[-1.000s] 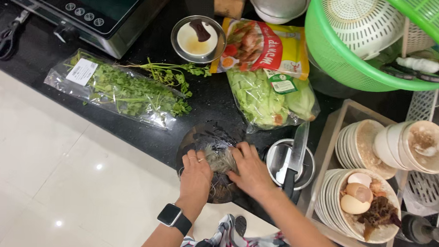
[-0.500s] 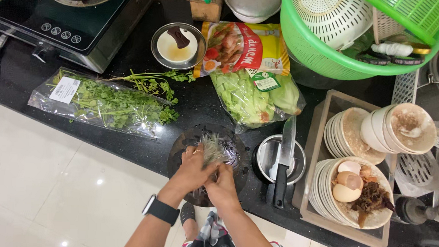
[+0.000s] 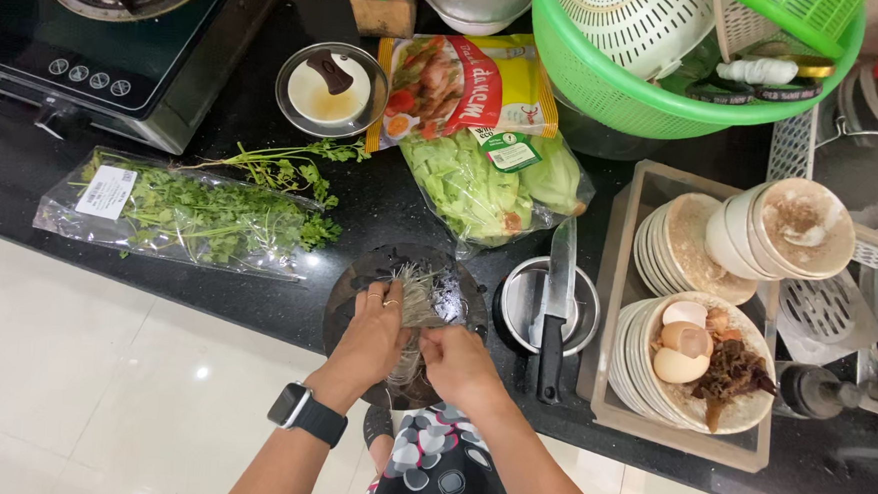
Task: The person chops green herbs on a cutting board, adds them to a wok, stirs the contents with chopsticks, then washes and cuts noodles on the same board. The person handles herbs, noodles, a knife, chopsticks, and a wok during the sequence.
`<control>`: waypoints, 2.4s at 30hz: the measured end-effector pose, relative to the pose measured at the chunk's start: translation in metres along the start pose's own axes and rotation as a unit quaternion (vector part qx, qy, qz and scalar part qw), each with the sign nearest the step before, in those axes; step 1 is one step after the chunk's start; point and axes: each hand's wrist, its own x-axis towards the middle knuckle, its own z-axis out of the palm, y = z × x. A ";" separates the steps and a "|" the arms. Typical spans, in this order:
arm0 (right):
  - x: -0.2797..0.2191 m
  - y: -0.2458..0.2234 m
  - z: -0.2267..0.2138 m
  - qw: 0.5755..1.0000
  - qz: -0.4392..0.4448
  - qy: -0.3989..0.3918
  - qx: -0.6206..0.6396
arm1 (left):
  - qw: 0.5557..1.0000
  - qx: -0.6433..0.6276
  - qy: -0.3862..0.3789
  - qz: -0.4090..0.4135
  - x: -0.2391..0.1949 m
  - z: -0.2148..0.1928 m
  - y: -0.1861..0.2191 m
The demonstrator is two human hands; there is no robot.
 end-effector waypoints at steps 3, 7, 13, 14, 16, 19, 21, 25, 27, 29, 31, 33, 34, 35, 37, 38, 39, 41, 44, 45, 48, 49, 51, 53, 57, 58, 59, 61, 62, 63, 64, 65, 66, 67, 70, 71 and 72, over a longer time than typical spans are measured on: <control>-0.005 -0.007 -0.008 0.991 -0.067 0.057 -0.100 | 1.000 -0.004 -0.011 -0.029 -0.001 -0.003 0.009; -0.012 -0.012 -0.014 0.972 -0.167 0.157 -0.054 | 0.995 -0.021 -0.053 -0.076 -0.004 -0.010 0.020; -0.015 -0.013 -0.023 0.966 -0.201 0.159 -0.039 | 0.996 -0.045 -0.038 -0.068 -0.010 -0.025 0.030; -0.015 -0.015 -0.024 0.965 -0.213 0.149 -0.043 | 0.995 -0.045 -0.050 -0.077 -0.012 -0.027 0.031; -0.017 -0.021 -0.027 0.961 -0.238 0.128 -0.052 | 0.992 -0.047 -0.073 -0.094 -0.013 -0.029 0.033; -0.022 -0.034 -0.028 0.969 -0.205 0.127 -0.057 | 0.993 -0.030 -0.069 -0.094 -0.015 -0.029 0.034; -0.024 -0.042 -0.031 0.972 -0.209 0.091 -0.065 | 0.995 -0.025 -0.048 -0.081 -0.016 -0.026 0.035; -0.032 -0.047 -0.045 0.940 -0.329 0.091 -0.024 | 0.997 -0.025 -0.021 -0.069 -0.019 -0.026 0.037; -0.034 -0.039 -0.056 0.947 -0.291 0.131 -0.019 | 0.997 -0.030 -0.020 -0.067 -0.019 -0.029 0.038; -0.036 -0.026 -0.072 0.963 -0.204 0.171 -0.031 | 0.996 -0.036 -0.021 -0.078 -0.019 -0.033 0.042; -0.037 -0.010 -0.088 0.970 -0.085 0.221 -0.049 | 0.994 -0.042 -0.022 -0.102 -0.019 -0.037 0.049; -0.037 0.008 -0.098 0.957 -0.036 0.274 -0.090 | 0.992 -0.021 -0.020 -0.119 -0.018 -0.037 0.055; -0.037 0.017 -0.100 0.945 -0.038 0.298 -0.127 | 0.992 -0.011 -0.018 -0.127 -0.017 -0.036 0.058; -0.037 0.025 -0.100 0.932 -0.038 0.320 -0.163 | 0.991 0.006 -0.017 -0.133 -0.016 -0.033 0.062; -0.037 0.040 -0.095 0.935 -0.002 0.306 -0.179 | 0.989 0.040 -0.013 -0.143 -0.014 -0.023 0.068; -0.036 0.046 -0.092 0.936 0.016 0.299 -0.187 | 0.988 0.060 0.005 -0.139 -0.014 -0.017 0.070; -0.034 0.051 -0.089 0.938 0.034 0.286 -0.195 | 0.987 0.080 0.024 -0.135 -0.013 -0.011 0.072; -0.029 0.059 -0.084 0.940 0.069 0.261 -0.211 | 0.982 0.121 0.051 -0.134 -0.011 0.001 0.072; -0.022 0.065 -0.079 0.936 0.070 0.263 -0.223 | 0.976 0.158 0.089 -0.121 -0.009 0.017 0.066; -0.020 0.065 -0.079 0.937 0.064 0.267 -0.216 | 0.977 0.154 0.109 -0.101 -0.010 0.019 0.063; -0.023 0.064 -0.082 0.940 0.052 0.275 -0.193 | 0.978 0.153 0.127 -0.059 -0.010 0.023 0.052; -0.027 0.062 -0.083 0.943 0.050 0.274 -0.183 | 0.979 0.155 0.126 -0.050 -0.010 0.022 0.048; -0.041 0.060 -0.083 0.950 0.042 0.264 -0.159 | 0.983 0.140 0.111 -0.033 -0.011 0.018 0.040; -0.060 0.058 -0.080 0.960 0.028 0.244 -0.133 | 0.986 0.132 0.104 0.001 -0.011 0.011 0.032; -0.086 0.053 -0.055 0.961 -0.097 0.240 -0.097 | 0.985 0.136 0.082 0.064 -0.012 0.000 0.022; -0.087 0.050 -0.046 0.963 -0.121 0.224 -0.088 | 0.985 0.139 0.071 0.069 -0.012 -0.002 0.022; -0.087 0.048 -0.037 0.964 -0.145 0.209 -0.078 | 0.984 0.147 0.065 0.071 -0.012 -0.003 0.023; -0.083 0.044 -0.022 0.964 -0.175 0.186 -0.070 | 0.982 0.163 0.055 0.075 -0.013 -0.005 0.027; -0.080 0.042 -0.016 0.964 -0.191 0.175 -0.066 | 0.983 0.166 0.050 0.066 -0.013 -0.006 0.029; -0.077 0.042 -0.013 0.970 -0.177 0.155 -0.061 | 0.983 0.168 0.043 0.056 -0.012 -0.005 0.031; -0.075 0.043 -0.011 0.976 -0.162 0.135 -0.057 | 0.984 0.170 0.037 0.047 -0.012 -0.005 0.033; -0.073 0.043 -0.010 0.981 -0.149 0.116 -0.052 | 0.986 0.159 0.035 0.042 -0.011 -0.004 0.034; -0.071 0.043 -0.009 0.990 -0.097 0.082 -0.065 | 0.988 0.147 0.034 0.036 -0.010 -0.003 0.034; -0.070 0.045 -0.010 0.995 -0.045 0.047 -0.078 | 0.990 0.136 0.031 0.031 -0.009 -0.001 0.034; -0.071 0.050 -0.010 0.996 -0.022 0.044 -0.076 | 0.983 0.175 0.042 0.029 -0.006 0.008 0.033; -0.071 0.053 -0.010 0.995 -0.038 0.059 -0.069 | 0.977 0.205 0.056 0.033 -0.004 0.012 0.033; -0.072 0.055 -0.009 0.995 -0.037 0.064 -0.068 | 0.969 0.235 0.070 0.037 -0.003 0.017 0.033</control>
